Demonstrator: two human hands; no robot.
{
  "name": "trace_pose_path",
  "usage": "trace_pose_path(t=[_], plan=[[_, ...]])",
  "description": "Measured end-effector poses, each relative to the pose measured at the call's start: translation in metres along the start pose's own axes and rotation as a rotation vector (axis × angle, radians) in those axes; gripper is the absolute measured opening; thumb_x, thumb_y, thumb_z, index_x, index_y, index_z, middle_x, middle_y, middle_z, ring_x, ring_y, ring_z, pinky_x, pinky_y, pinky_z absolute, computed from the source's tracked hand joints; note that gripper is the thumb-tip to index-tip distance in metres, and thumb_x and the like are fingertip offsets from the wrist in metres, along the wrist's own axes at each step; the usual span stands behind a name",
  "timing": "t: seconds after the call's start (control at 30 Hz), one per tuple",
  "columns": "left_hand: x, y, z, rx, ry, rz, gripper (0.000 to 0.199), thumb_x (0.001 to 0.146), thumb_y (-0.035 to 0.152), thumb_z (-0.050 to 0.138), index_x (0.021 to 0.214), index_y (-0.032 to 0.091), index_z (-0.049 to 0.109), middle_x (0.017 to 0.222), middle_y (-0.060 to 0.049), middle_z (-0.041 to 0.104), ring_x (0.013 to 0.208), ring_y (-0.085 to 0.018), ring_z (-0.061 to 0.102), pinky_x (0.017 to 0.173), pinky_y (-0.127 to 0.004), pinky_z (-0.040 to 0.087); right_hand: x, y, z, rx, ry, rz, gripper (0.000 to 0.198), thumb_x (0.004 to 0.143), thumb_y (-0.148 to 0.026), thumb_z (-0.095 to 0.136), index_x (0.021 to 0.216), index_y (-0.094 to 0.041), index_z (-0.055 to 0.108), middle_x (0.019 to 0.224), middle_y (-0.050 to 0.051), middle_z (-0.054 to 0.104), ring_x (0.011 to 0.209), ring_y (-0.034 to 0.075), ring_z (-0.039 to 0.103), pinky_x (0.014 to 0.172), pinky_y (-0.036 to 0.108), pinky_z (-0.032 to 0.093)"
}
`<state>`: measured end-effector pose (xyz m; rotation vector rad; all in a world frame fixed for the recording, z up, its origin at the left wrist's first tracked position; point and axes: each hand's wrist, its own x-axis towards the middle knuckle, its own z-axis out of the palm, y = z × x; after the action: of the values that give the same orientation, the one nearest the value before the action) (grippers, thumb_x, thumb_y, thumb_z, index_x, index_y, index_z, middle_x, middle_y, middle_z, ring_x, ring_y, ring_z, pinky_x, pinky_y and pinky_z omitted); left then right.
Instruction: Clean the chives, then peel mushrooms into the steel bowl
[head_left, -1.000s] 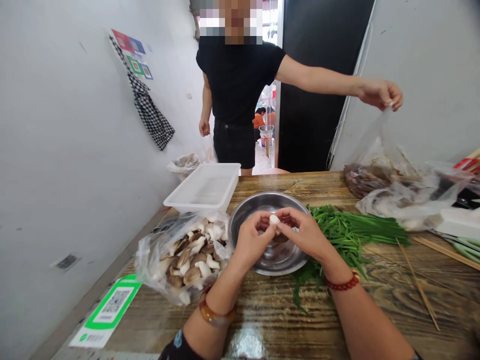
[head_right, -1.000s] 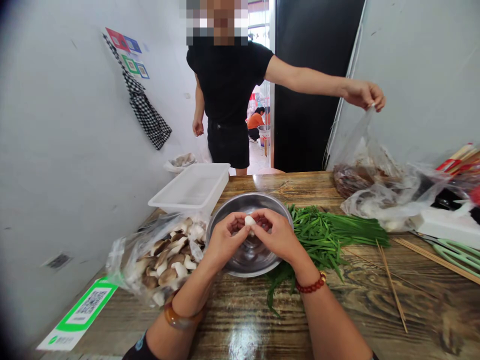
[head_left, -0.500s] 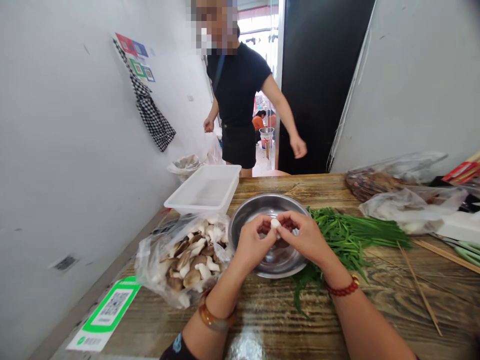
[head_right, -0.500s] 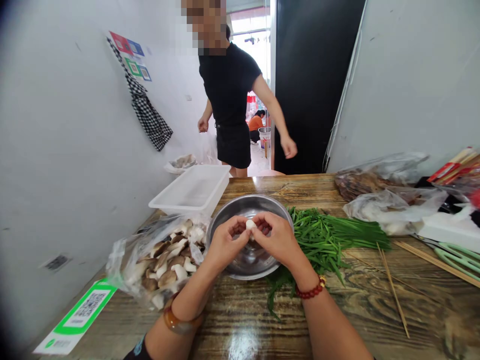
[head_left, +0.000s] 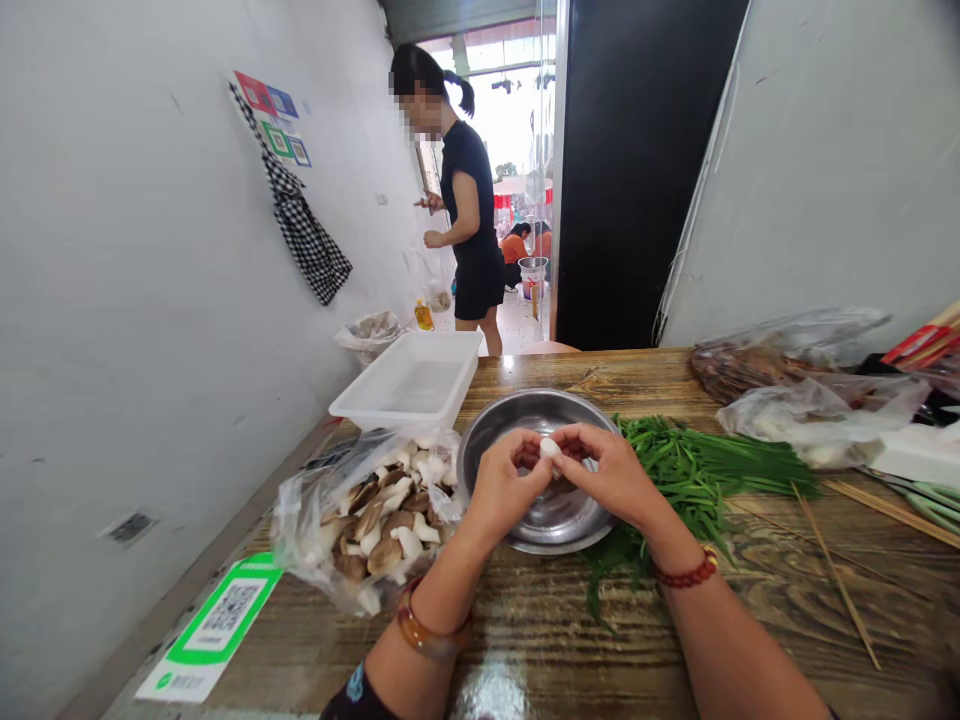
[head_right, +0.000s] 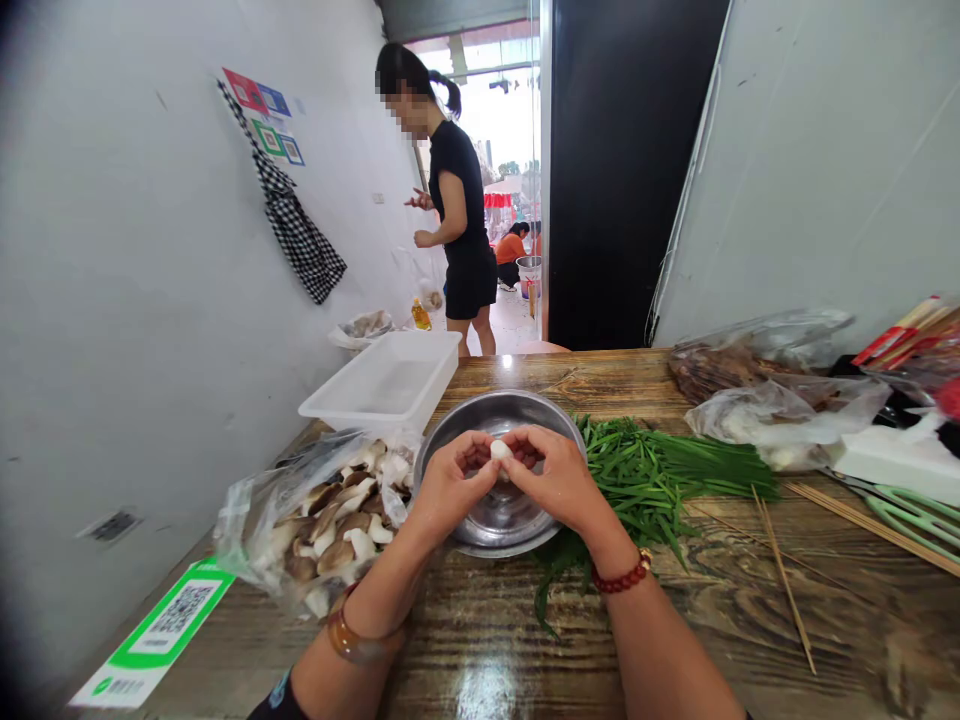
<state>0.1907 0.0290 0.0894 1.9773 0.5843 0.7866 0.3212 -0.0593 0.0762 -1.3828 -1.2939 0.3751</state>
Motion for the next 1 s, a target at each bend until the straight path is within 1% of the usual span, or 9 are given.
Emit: trace_pose_path(t=[0.27, 0.43, 0.6, 0.73, 0.87, 0.93, 1.0], plan=[[0.0, 0.002, 0.002, 0.061, 0.009, 0.026, 0.008, 0.069, 0.017, 0.056, 0.076, 0.015, 0.061, 0.068, 0.001, 0.061, 0.061, -0.01, 0.053, 0.06, -0.021, 0.043, -0.001, 0.0, 0.002, -0.073, 0.007, -0.069, 0.009, 0.081, -0.023, 0.059, 0.086, -0.019, 0.065, 0.079, 0.002, 0.068, 0.069, 0.014, 0.061, 0.064, 0.027, 0.05], [0.0, 0.002, 0.002, 0.117, 0.015, 0.049, 0.004, 0.068, 0.016, 0.055, 0.069, 0.016, 0.059, 0.062, 0.003, 0.056, 0.058, -0.009, 0.048, 0.057, -0.02, 0.039, -0.001, 0.002, 0.005, -0.158, 0.033, -0.142, 0.005, 0.081, -0.021, 0.057, 0.08, -0.021, 0.062, 0.077, 0.002, 0.067, 0.067, 0.014, 0.058, 0.062, 0.027, 0.047], [0.0, 0.001, 0.003, 0.16, 0.024, 0.062, 0.007, 0.069, 0.015, 0.053, 0.068, 0.017, 0.059, 0.064, 0.002, 0.057, 0.061, -0.011, 0.05, 0.059, -0.021, 0.04, -0.003, 0.006, 0.009, -0.28, 0.055, -0.205, 0.007, 0.079, -0.015, 0.055, 0.08, -0.021, 0.058, 0.076, 0.002, 0.063, 0.067, 0.015, 0.055, 0.062, 0.028, 0.044], [0.0, 0.001, 0.004, 0.136, 0.015, 0.054, 0.009, 0.07, 0.015, 0.053, 0.069, 0.017, 0.062, 0.066, 0.001, 0.061, 0.063, -0.012, 0.054, 0.063, -0.022, 0.042, -0.003, 0.008, 0.01, -0.335, 0.055, -0.218, 0.009, 0.078, -0.014, 0.053, 0.082, -0.021, 0.055, 0.077, 0.002, 0.061, 0.071, 0.017, 0.056, 0.065, 0.029, 0.043], [0.0, 0.003, 0.003, 0.087, -0.01, 0.041, 0.008, 0.074, 0.019, 0.057, 0.073, 0.017, 0.065, 0.067, 0.0, 0.064, 0.063, -0.012, 0.055, 0.063, -0.022, 0.043, -0.003, 0.008, 0.008, -0.334, 0.103, -0.197, 0.01, 0.076, -0.013, 0.054, 0.081, -0.021, 0.054, 0.074, 0.001, 0.06, 0.069, 0.016, 0.056, 0.064, 0.028, 0.042], [0.0, 0.004, 0.001, 0.112, -0.011, 0.072, 0.009, 0.075, 0.021, 0.058, 0.076, 0.017, 0.067, 0.07, 0.0, 0.063, 0.064, -0.012, 0.054, 0.061, -0.022, 0.043, -0.003, 0.006, 0.007, -0.316, 0.111, -0.185, 0.01, 0.076, -0.013, 0.054, 0.081, -0.021, 0.055, 0.073, 0.0, 0.06, 0.067, 0.016, 0.055, 0.063, 0.028, 0.043], [0.0, 0.006, -0.002, 0.18, 0.013, 0.116, 0.009, 0.074, 0.02, 0.06, 0.077, 0.017, 0.068, 0.07, 0.0, 0.06, 0.063, -0.011, 0.052, 0.058, -0.021, 0.041, -0.002, 0.004, 0.006, -0.297, 0.103, -0.182, 0.009, 0.077, -0.013, 0.054, 0.081, -0.021, 0.056, 0.073, 0.001, 0.06, 0.067, 0.015, 0.055, 0.063, 0.028, 0.043]])
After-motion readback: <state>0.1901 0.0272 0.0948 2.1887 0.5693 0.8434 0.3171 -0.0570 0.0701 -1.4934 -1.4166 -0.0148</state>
